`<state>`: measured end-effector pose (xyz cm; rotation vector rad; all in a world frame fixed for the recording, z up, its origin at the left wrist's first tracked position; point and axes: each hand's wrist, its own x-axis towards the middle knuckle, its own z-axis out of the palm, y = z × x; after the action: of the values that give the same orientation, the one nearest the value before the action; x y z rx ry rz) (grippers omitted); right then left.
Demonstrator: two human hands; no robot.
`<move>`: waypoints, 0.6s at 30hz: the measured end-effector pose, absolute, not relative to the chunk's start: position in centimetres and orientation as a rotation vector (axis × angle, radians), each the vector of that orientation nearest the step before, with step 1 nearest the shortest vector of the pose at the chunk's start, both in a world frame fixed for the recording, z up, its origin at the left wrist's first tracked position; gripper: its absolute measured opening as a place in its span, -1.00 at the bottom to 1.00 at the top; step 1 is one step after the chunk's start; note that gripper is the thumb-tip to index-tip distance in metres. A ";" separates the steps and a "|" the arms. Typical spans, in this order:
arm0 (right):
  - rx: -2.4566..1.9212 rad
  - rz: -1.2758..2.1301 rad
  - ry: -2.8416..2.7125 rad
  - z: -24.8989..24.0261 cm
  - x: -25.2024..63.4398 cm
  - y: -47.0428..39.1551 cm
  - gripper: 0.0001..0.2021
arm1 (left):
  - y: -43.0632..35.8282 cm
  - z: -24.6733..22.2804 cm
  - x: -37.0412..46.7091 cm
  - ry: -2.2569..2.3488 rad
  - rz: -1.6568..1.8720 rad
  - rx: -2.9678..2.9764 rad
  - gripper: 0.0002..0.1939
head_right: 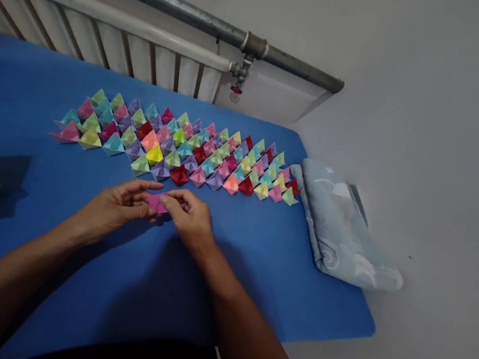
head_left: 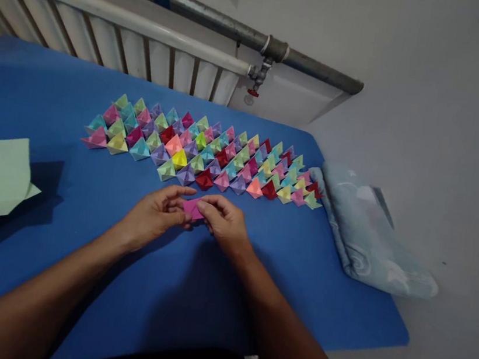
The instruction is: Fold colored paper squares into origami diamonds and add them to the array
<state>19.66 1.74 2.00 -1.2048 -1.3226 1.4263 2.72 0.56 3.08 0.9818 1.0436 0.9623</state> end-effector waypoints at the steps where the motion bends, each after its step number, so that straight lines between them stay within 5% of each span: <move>1: -1.200 1.435 -1.310 1.9 19.5 1.7 -0.75 | 0.5 3.1 2.7 1.037 0.945 0.994 -0.48; 6: -1.192 1.453 -1.244 2.0 19.2 1.6 -0.74 | 0.4 3.1 2.9 1.040 0.920 0.989 -0.51; 10: -1.211 1.406 -1.187 2.4 19.4 1.6 -0.73 | 0.3 3.0 3.0 1.071 0.837 1.013 -0.74; 18: -1.195 1.482 -1.279 2.4 19.4 1.4 -0.71 | 0.2 3.4 2.7 1.079 0.814 1.126 -0.77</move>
<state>19.40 1.44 2.36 -1.1951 -1.2789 1.4818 2.70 0.21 3.45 1.1260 1.0792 0.8136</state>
